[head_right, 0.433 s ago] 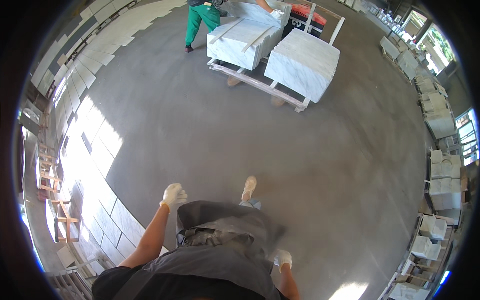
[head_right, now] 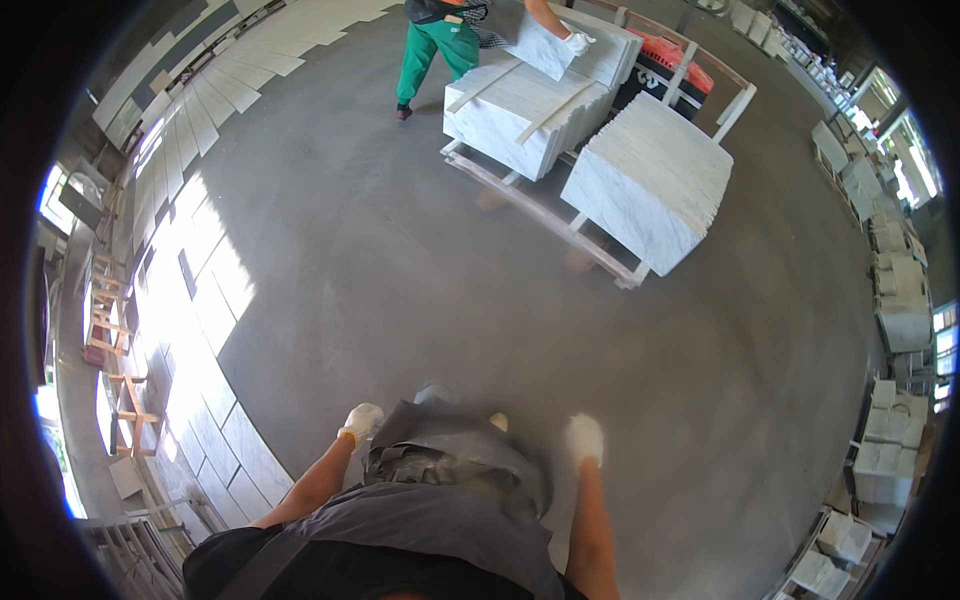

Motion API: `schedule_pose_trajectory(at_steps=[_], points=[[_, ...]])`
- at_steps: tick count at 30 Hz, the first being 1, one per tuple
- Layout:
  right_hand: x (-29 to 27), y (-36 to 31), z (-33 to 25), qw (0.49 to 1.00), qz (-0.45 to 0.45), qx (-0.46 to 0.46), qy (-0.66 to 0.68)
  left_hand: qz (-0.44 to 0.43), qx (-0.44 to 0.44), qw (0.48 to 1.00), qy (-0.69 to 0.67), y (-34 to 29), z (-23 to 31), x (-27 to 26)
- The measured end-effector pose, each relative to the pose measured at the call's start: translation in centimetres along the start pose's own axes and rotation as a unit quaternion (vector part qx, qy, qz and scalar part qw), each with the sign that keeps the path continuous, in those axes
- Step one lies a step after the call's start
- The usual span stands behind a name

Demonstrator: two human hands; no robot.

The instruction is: The person repeatedly picks up large rectangular tiles from a pallet and places them on the floor in a staggered pattern. The person wears gloves and carefully aligns each tile with adjacent ones. Another worker is visible nearby, also handling tiles.

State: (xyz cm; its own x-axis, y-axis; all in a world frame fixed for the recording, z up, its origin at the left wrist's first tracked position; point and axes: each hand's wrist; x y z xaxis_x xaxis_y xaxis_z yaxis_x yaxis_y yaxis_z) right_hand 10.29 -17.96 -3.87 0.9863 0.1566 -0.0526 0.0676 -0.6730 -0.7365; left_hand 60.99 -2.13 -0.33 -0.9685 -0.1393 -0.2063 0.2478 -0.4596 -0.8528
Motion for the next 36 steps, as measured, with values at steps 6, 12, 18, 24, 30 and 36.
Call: schedule_pose_trajectory(at_steps=[6,12,18,24,30,36], points=[[3.4,6.2,-10.9,0.994,-0.032,-0.066,0.086,-0.019,0.037,0.936,0.349,7.8,3.8,-2.0],[5.8,8.1,-8.2,0.863,-0.104,0.002,-0.495,-0.104,0.014,0.807,0.581,16.0,6.2,-6.7],[4.3,10.1,-2.1,0.964,0.082,0.253,-0.015,0.002,0.096,0.948,0.303,17.7,21.6,-7.3],[6.1,13.3,-11.3,0.959,0.112,0.252,-0.068,-0.03,0.082,0.976,-0.201,17.0,33.7,-4.5],[6.7,14.9,-17.7,0.973,0.057,0.193,-0.115,-0.192,0.032,0.945,-0.264,20.7,30.8,-0.4],[7.5,21.7,-20.5,0.861,-0.131,0.09,-0.482,-0.074,-0.062,0.976,-0.193,18.8,32.6,-6.1]])
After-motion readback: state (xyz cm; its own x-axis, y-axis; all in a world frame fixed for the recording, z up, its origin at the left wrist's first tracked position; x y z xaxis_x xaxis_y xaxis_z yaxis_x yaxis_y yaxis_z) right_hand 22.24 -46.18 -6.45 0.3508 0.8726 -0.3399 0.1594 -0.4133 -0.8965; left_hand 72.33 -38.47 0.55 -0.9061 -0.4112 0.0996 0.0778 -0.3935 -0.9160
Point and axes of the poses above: each hand's wrist, its own y-axis towards the middle knuckle, its own x-axis out of the palm, z = x × y, and after that the axes turned 11 degrees about -z, right-handed
